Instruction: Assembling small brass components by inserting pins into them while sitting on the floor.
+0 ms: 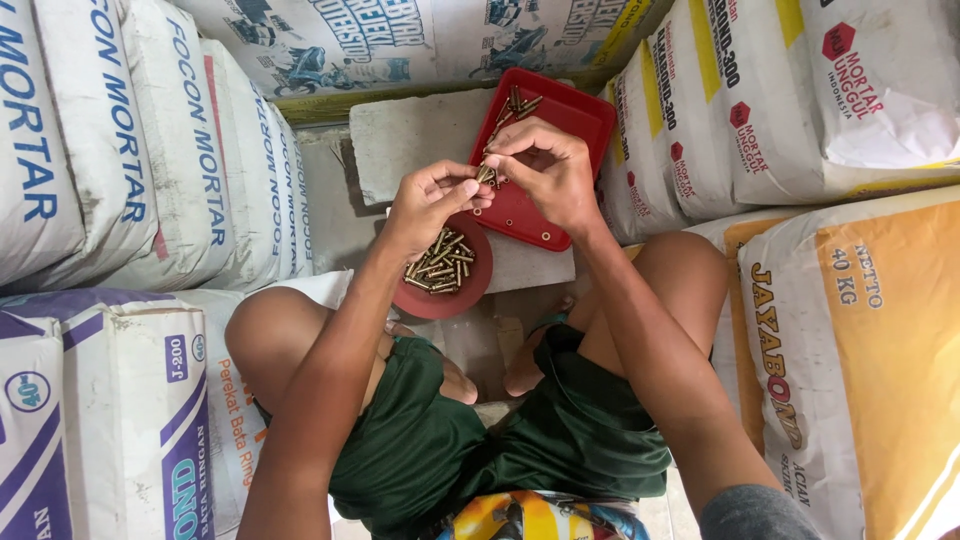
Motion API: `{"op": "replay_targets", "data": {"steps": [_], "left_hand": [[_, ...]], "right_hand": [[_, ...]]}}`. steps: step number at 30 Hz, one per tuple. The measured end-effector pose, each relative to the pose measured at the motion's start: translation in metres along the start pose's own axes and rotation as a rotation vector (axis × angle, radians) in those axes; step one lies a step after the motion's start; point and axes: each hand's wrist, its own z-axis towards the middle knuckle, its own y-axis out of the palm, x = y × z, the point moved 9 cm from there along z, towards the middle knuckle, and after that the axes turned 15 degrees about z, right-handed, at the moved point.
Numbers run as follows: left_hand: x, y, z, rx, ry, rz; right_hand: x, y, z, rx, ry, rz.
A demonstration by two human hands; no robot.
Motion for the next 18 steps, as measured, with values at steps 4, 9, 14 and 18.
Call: {"op": "replay_targets", "data": {"steps": [4,9,14,18], "left_hand": [[0.000,0.000,-0.001,-0.003,-0.003,0.000],[0.003,0.003,-0.001,-0.022,0.006,-0.015],[0.000,0.001,-0.002,-0.021,0.009,-0.023],[0.002,0.001,-0.002,-0.022,0.016,-0.020]], "right_hand": [[-0.017,0.006,0.002,-0.068,-0.098,-0.169],[-0.030,0.016,0.001,-0.169,-0.220,-0.318],[-0.029,0.017,-0.001,-0.186,-0.222,-0.321],[-0.030,0.018,-0.003,-0.198,-0.240,-0.335]]}}
